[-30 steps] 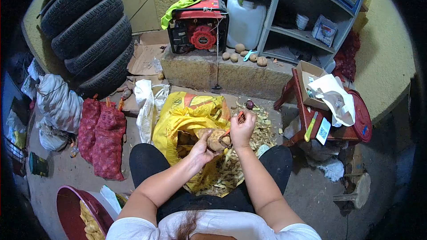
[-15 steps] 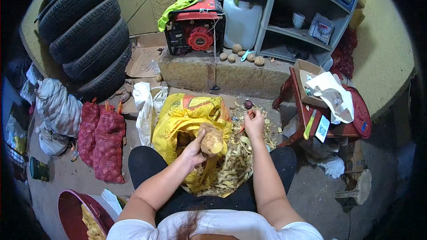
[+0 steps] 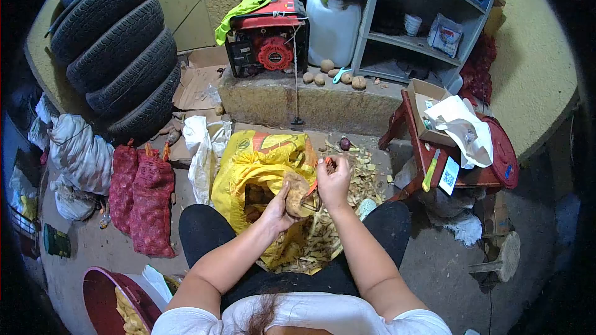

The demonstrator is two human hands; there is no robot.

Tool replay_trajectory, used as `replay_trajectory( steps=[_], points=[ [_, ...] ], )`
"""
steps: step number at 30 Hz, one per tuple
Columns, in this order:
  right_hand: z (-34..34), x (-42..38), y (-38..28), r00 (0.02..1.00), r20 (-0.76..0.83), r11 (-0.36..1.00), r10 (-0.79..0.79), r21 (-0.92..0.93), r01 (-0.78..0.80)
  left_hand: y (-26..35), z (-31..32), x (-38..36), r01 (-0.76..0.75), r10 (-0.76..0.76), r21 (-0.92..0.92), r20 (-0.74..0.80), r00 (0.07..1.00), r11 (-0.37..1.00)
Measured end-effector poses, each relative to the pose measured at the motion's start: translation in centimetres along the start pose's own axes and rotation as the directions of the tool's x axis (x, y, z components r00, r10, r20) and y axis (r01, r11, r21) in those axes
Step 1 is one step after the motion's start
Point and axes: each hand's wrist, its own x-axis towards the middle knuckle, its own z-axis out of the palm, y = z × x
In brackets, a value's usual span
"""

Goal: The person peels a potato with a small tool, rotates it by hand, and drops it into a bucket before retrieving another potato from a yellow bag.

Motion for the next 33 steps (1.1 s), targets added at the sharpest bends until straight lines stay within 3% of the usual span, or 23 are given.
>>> replay_trajectory(
  steps=[5,10,15,17,21,23,25,26,27,29,31,33],
  points=[
    [0.8,-0.7,0.0,0.999,0.007,0.998,-0.041,-0.057,0.042,-0.7,1.1,-0.2,-0.012,0.012,0.006,-0.069,0.998,1.000],
    [0.9,0.6,1.4,0.986,-0.015,0.986,0.164,-0.010,-0.164,-0.9,0.8,-0.6,0.030,-0.030,0.059,0.007,1.000,0.998],
    [1.1,0.7,2.9,0.996,0.015,0.990,0.088,-0.115,-0.086,-0.8,0.8,-1.3,0.051,-0.052,0.061,0.004,0.999,0.997],
    [1.5,0.6,3.9,0.952,0.041,0.947,0.304,0.098,-0.307,-0.5,1.4,-2.2,0.096,-0.096,0.130,-0.005,0.995,0.987],
    [1.5,0.6,4.3,0.963,-0.011,0.958,0.271,0.096,-0.269,-0.2,1.0,-2.4,0.114,-0.123,0.182,0.040,0.992,0.977],
    [1.9,0.9,7.0,0.937,-0.004,0.931,0.348,0.117,-0.346,-0.1,1.3,-3.2,0.134,-0.149,0.215,0.054,0.987,0.967],
    [1.7,1.8,10.3,0.964,-0.188,0.970,0.187,-0.119,-0.211,-0.4,1.5,-4.0,0.171,-0.194,0.288,0.051,0.980,0.942],
    [1.1,1.8,10.5,0.927,-0.190,0.938,0.322,-0.065,-0.340,-0.5,1.4,-4.2,0.151,-0.180,0.298,0.071,0.981,0.942],
    [1.0,1.8,10.8,0.926,-0.196,0.939,0.322,-0.062,-0.340,-0.4,1.4,-4.3,0.124,-0.160,0.305,0.098,0.982,0.944],
    [0.9,2.0,11.3,0.880,-0.262,0.904,0.396,-0.055,-0.423,0.4,1.0,-3.2,0.092,-0.097,0.258,0.006,0.995,0.962],
    [0.2,2.5,11.4,0.872,-0.197,0.888,0.449,-0.017,-0.460,1.4,-0.4,-2.0,0.088,-0.102,0.217,0.055,0.993,0.972],
    [-0.3,3.0,11.5,0.784,0.219,0.726,0.581,0.296,-0.621,1.7,-1.0,-1.4,0.053,-0.062,0.147,0.060,0.996,0.988]
  ],
)
